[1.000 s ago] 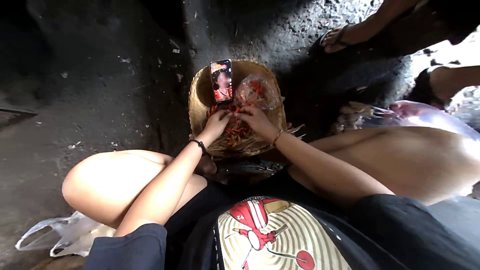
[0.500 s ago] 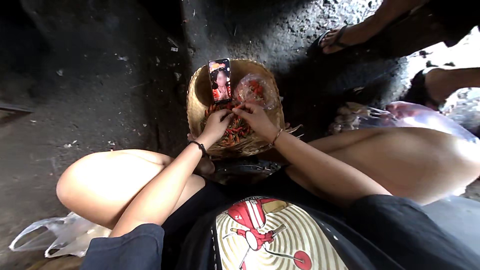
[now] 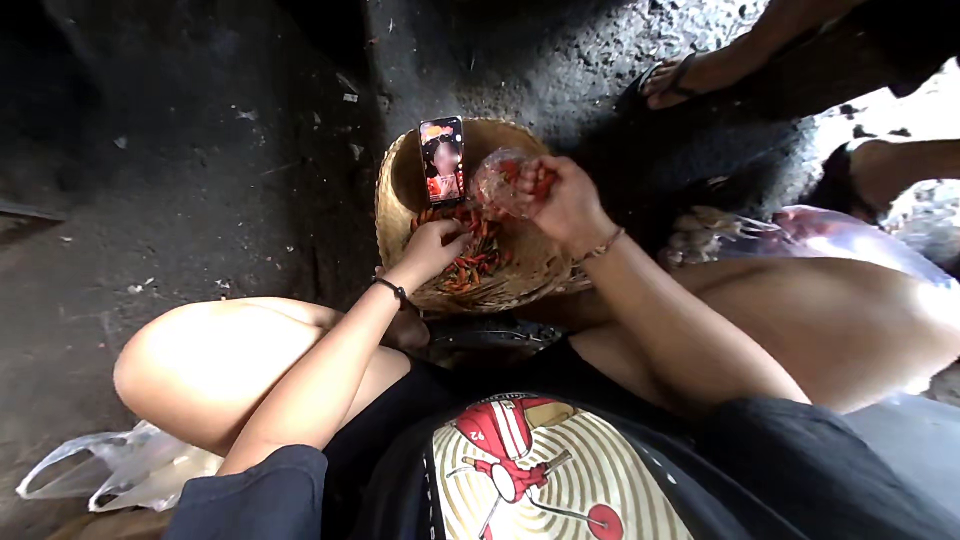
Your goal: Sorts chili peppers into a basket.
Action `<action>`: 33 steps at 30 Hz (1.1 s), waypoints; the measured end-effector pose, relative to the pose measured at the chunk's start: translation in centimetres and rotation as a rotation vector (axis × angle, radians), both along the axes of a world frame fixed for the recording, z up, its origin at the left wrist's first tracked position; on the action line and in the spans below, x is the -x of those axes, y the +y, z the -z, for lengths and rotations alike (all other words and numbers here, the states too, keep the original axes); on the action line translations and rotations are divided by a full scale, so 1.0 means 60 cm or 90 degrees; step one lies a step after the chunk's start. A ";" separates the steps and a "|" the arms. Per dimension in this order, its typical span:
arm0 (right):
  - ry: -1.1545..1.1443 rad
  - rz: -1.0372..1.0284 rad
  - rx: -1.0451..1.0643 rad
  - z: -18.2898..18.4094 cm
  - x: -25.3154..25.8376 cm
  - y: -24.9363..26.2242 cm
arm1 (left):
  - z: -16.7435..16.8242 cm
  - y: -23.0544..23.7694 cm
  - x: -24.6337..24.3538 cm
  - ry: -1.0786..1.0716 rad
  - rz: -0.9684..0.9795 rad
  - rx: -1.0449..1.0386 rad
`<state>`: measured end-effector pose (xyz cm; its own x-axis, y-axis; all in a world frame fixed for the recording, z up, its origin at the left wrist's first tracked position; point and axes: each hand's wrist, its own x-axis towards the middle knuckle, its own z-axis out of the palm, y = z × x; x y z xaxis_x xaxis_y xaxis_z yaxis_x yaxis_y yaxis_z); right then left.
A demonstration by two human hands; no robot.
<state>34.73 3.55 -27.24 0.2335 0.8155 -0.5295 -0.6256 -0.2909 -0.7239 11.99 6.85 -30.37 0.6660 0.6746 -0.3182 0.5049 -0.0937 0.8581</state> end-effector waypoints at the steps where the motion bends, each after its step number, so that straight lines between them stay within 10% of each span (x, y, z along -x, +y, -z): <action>1: -0.032 0.047 0.039 -0.001 -0.014 0.005 | 0.001 0.002 0.002 0.069 0.029 -0.029; 7: -0.091 0.102 0.163 0.032 -0.039 0.015 | -0.008 -0.008 -0.009 0.204 0.061 -0.025; 18: -0.753 -0.340 -0.227 0.033 0.020 -0.013 | -0.004 -0.012 0.005 0.526 0.102 -0.126; 23: -0.864 -0.728 -0.065 0.098 0.072 -0.049 | 0.009 -0.012 -0.001 0.450 0.126 -0.167; 33: -0.854 -0.758 -0.051 0.139 0.104 -0.070 | 0.031 -0.016 -0.010 0.320 0.151 -0.166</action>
<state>28.46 -0.67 -35.57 -0.2459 0.8604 -0.4465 0.8387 -0.0421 -0.5430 12.58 5.89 -32.20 0.6188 0.6249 -0.4760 0.7814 -0.4279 0.4541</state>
